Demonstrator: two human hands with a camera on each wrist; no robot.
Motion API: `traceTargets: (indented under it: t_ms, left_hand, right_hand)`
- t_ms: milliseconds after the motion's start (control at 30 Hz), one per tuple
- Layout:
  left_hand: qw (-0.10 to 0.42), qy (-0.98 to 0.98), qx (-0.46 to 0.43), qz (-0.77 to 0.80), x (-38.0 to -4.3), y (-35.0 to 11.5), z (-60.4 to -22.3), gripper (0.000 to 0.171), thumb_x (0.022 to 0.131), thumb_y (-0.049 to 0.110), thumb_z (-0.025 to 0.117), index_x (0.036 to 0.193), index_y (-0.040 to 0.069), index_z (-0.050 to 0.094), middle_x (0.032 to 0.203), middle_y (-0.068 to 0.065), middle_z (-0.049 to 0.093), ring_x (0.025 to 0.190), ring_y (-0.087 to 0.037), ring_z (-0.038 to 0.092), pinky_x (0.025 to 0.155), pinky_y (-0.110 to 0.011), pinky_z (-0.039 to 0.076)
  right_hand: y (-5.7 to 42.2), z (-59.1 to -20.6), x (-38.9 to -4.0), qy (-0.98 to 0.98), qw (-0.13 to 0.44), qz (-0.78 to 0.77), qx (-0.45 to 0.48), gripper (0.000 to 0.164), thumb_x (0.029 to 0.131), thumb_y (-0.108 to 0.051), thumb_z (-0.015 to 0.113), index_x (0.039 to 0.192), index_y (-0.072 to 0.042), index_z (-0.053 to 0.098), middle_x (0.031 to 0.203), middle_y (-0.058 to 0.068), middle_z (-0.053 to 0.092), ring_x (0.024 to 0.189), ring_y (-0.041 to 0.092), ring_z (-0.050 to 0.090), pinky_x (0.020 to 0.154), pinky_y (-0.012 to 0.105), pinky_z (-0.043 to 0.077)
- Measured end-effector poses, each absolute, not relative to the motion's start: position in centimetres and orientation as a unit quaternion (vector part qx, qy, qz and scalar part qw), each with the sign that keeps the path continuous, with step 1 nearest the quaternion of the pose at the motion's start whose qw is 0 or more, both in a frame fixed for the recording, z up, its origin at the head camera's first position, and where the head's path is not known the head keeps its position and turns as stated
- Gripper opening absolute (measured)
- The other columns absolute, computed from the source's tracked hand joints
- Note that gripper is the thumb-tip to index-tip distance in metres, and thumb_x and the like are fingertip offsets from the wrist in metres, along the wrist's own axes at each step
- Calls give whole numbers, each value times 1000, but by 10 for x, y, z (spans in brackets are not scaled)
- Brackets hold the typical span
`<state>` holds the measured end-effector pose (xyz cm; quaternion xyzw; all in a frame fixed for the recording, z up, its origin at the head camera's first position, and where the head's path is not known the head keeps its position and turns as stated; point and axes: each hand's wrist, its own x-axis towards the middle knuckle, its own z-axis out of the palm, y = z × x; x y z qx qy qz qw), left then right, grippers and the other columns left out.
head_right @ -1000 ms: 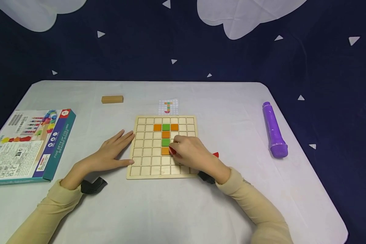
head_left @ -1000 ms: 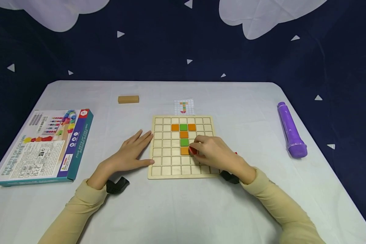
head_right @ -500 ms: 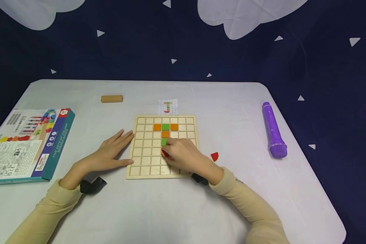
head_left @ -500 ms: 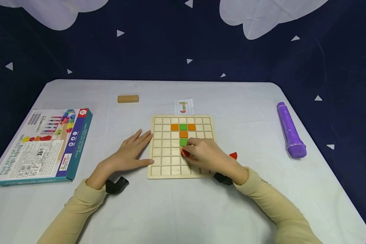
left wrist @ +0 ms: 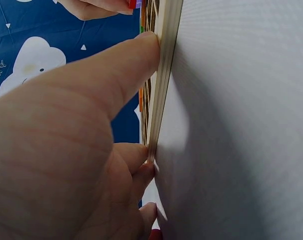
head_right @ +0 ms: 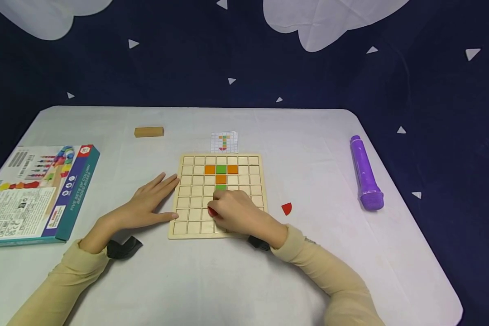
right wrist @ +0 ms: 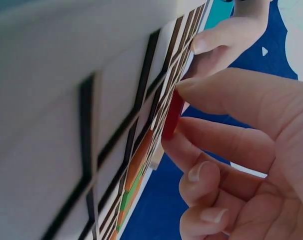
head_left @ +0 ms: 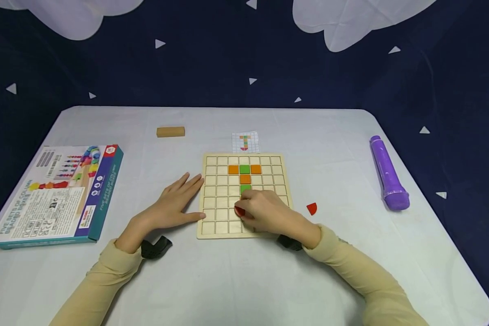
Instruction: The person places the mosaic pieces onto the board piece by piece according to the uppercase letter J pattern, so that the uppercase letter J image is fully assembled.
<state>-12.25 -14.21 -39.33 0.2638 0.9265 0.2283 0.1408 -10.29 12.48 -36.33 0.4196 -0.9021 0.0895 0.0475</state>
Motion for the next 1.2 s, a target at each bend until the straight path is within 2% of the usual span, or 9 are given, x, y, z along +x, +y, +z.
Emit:
traceTargets:
  t_ms: [567,967,1200]
  left_hand:
    - [135,926,266,229,-122,-143,-394,90,84,46,64,151,10,17,160,-10,13,147,-37,2,111,-62,13]
    - [129,927,269,229,-122,-143,-392,87,86,47,62,151,8,19,159,-12,15,147,-39,3,110,-63,14]
    - [128,926,268,233,-121,-142,-392,88,85,46,63,151,9,19,159,-12,15,147,-39,3,110,-63,14]
  right_hand:
    - [115,-370,-102,-906,40,98,409,6,82,-10,66,78,-14,67,74,-4,59,63,7,53,50,16,40]
    - [115,-371,-103,-906,15,111,408,5,83,-13,66,84,-14,71,78,-3,60,67,7,53,53,17,42]
    - [115,-370,-102,-906,12,116,406,5,83,-12,66,83,-14,71,77,-3,60,66,7,52,52,15,40]
